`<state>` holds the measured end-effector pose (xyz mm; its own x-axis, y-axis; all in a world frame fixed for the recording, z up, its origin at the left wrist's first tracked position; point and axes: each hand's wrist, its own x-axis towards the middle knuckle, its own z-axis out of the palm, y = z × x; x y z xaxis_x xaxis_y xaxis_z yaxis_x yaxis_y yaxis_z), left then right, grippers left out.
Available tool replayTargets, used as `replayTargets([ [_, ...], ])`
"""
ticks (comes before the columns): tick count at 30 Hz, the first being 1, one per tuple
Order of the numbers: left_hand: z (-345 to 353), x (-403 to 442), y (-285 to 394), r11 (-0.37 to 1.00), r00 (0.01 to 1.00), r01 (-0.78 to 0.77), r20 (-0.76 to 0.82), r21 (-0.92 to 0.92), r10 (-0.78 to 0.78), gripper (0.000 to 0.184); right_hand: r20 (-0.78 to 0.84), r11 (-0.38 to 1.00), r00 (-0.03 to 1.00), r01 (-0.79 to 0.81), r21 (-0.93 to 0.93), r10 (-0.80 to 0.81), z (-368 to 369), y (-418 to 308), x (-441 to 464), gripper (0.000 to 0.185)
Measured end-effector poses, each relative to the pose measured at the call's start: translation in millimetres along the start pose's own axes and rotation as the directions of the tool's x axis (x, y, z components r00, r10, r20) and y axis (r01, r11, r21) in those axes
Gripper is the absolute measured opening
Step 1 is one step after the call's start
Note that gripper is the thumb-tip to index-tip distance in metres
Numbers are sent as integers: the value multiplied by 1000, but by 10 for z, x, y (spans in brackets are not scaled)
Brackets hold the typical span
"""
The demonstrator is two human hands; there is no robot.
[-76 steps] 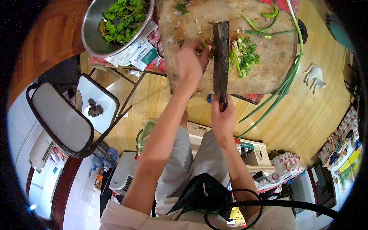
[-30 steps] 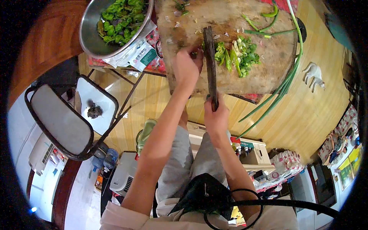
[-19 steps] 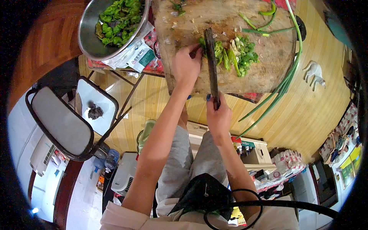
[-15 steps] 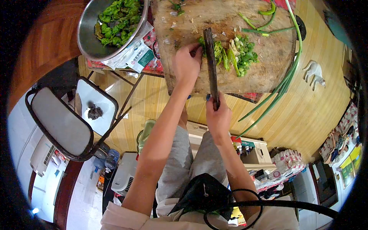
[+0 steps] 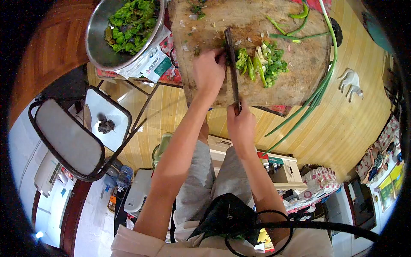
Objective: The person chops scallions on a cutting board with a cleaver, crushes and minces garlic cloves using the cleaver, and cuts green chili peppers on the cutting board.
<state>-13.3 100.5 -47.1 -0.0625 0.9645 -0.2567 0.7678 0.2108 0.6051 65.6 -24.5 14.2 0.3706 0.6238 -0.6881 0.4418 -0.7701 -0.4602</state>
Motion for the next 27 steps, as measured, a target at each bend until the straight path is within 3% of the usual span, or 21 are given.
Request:
replayTargets([
  [6, 9, 118, -39, 996, 998, -47, 54, 71, 43, 19, -23, 993, 994, 105, 45, -104, 187, 128, 206, 48],
  [8, -1, 121, -52, 992, 995, -83, 60, 93, 78, 19, -51, 992, 991, 123, 20, -122, 190, 124, 230, 32],
  [11, -19, 103, -5, 982, 991, -128, 58, 137, 122, 16, -82, 985, 986, 150, 86, -144, 130, -7, 282, 34],
  [13, -93, 74, 26, 916, 964, -164, 255, 365, 70, 15, -54, 989, 989, 139, 41, -137, 93, -102, 350, 39],
  [18, -155, 16, 40, 882, 946, -219, 313, 417, 86, 16, -108, 978, 972, 210, 20, -207, 93, -237, 535, 44],
  [20, -193, -27, 81, 877, 940, -210, 335, 433, 60, 19, -79, 966, 981, 187, 178, -175, 64, -201, 567, 42],
  [22, -198, -73, 132, 896, 968, -252, 112, 367, 226, 23, -60, 969, 988, 150, 197, -141, -69, -114, 466, 39],
  [23, -197, -85, 182, 896, 967, -254, 117, 365, 226, 23, -35, 974, 995, 103, 202, -98, -152, -49, 370, 37],
  [25, -158, -109, 296, 936, 946, -322, 80, 145, 313, 28, -49, 966, 995, 93, 242, -83, -260, 122, 216, 34],
  [27, 20, -151, 284, 957, 958, -281, 74, 75, 276, 28, -61, 958, 996, 86, 274, -73, -353, 234, 109, 31],
])
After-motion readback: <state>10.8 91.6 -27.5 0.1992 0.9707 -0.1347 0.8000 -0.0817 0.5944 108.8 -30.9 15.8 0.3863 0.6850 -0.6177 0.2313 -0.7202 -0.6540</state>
